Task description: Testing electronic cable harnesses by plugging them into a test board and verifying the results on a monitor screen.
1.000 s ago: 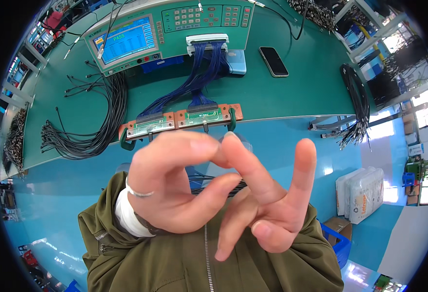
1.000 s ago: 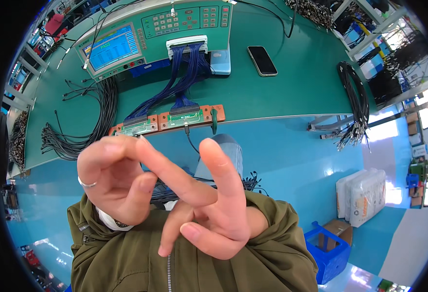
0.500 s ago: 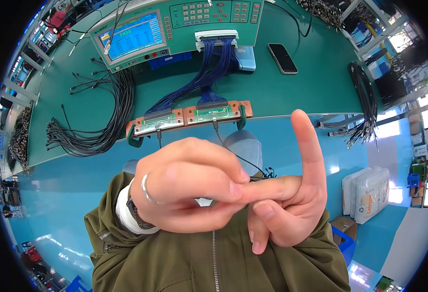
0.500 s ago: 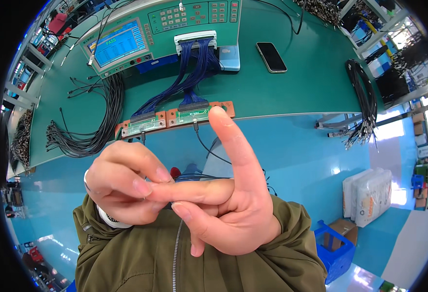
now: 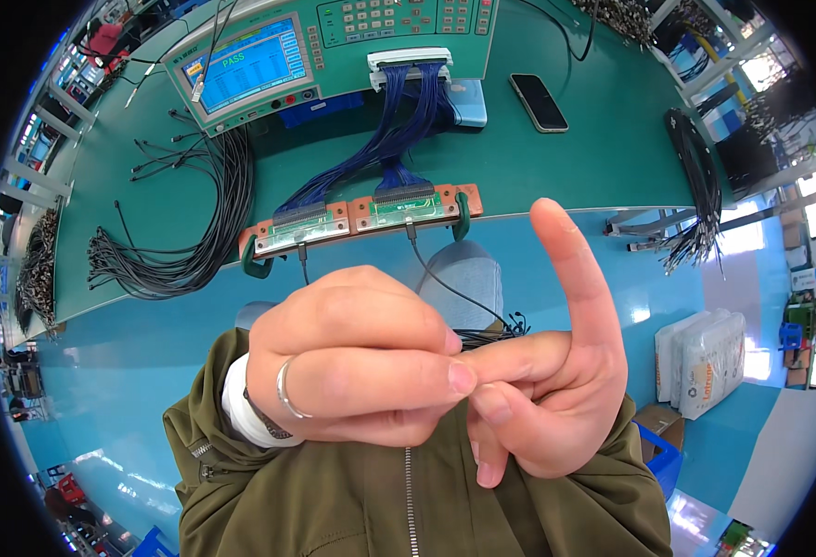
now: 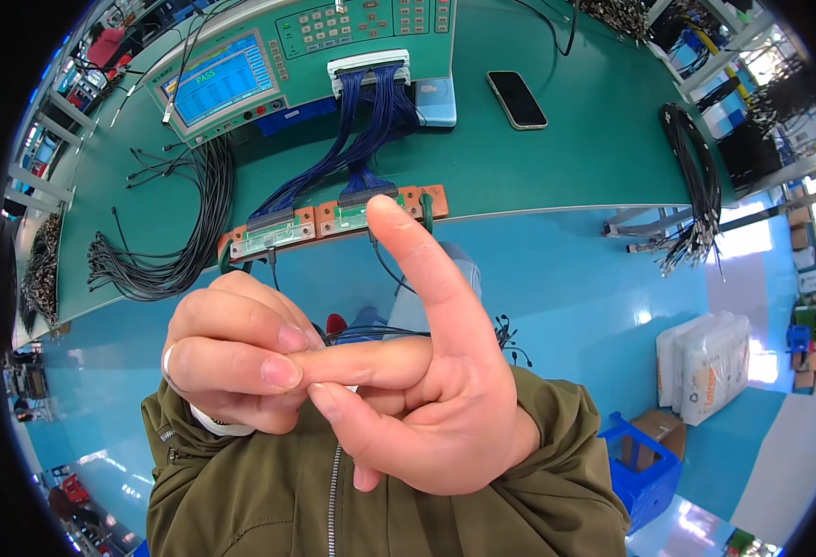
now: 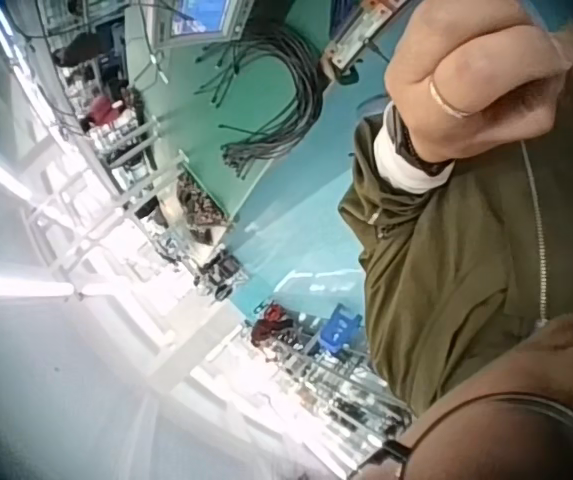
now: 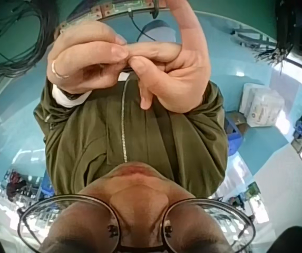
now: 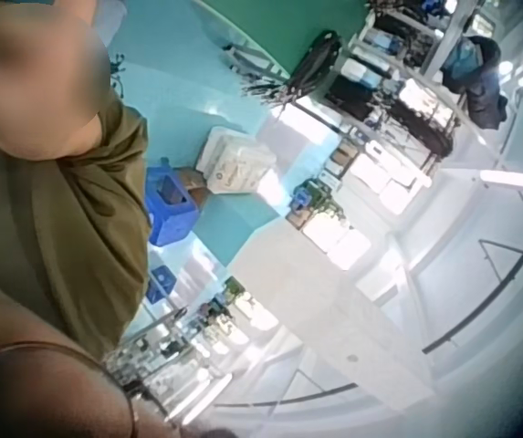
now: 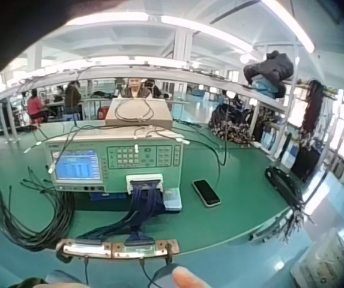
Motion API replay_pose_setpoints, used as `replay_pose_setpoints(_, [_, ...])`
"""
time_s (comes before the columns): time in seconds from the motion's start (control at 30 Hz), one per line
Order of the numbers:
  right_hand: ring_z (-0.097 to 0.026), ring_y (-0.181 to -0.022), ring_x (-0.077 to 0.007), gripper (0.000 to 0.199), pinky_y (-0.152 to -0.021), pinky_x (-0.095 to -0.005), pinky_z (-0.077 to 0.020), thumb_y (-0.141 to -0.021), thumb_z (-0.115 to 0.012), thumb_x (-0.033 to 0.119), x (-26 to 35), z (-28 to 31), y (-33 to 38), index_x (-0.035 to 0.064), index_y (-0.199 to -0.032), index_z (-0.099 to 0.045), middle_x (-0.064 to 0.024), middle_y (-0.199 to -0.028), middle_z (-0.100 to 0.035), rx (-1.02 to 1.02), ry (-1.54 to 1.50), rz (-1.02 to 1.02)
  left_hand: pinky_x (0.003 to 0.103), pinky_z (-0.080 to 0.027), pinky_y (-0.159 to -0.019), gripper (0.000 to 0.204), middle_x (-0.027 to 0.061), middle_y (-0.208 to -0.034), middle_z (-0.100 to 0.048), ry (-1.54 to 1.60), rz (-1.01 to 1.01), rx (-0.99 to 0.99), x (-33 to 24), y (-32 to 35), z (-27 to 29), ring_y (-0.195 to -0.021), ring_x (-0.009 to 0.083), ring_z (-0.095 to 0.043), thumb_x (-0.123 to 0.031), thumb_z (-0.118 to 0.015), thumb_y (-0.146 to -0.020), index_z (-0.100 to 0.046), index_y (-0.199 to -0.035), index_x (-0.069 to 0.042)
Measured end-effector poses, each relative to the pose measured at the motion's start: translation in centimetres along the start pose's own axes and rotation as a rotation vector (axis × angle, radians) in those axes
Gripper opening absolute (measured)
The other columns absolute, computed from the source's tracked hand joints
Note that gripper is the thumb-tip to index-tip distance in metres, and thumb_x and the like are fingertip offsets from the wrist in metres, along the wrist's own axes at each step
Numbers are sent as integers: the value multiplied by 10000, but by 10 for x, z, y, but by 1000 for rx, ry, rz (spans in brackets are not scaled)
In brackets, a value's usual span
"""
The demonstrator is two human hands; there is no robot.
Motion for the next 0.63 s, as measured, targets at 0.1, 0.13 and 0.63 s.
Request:
replay_pose_setpoints(0.1, [-530, -366, -164, 802, -317, -167, -391, -772, -397, -147, -1, 0, -1, 22, -1379, 98, -253, -866, -628, -17, -22, -11, 235, -447, -544, 304, 53, -825, -579, 17, 13, 3, 2, 0, -1, -635, 146, -536, 93, -656, -573, -640, -833, -64])
replay_pose_setpoints(0.13, [-530, -366, -165, 801, -317, -169, -392, -770, -396, -148, -2, 1, -1, 22, -1380, 95, -251, -864, -629, -26, -33, -17, 234, -447, -545, 308, 53, -822, -578, 25, 20, 3, 3, 0, -1, -634, 146, -535, 97, -650, -570, -640, -834, -62])
replay_pose_setpoints(0.63, [-558, -382, -205, 795, -309, -193, -412, -774, -389, -147, -5, 6, -2, 41, -1387, 80, -257, -919, -620, -26, -100, -89, 220, -484, -532, 174, 72, -834, -539, -61, 70, 91, 5, -5, -2, -627, 152, -536, -31, -646, -681, -563, -822, -88])
Point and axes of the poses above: each hand's wrist, its own y-axis away from the middle knuckle, its own z-axis out of the back of the hand, x = y × z, the point moved 5 cm from there along -y, towards the middle knuckle
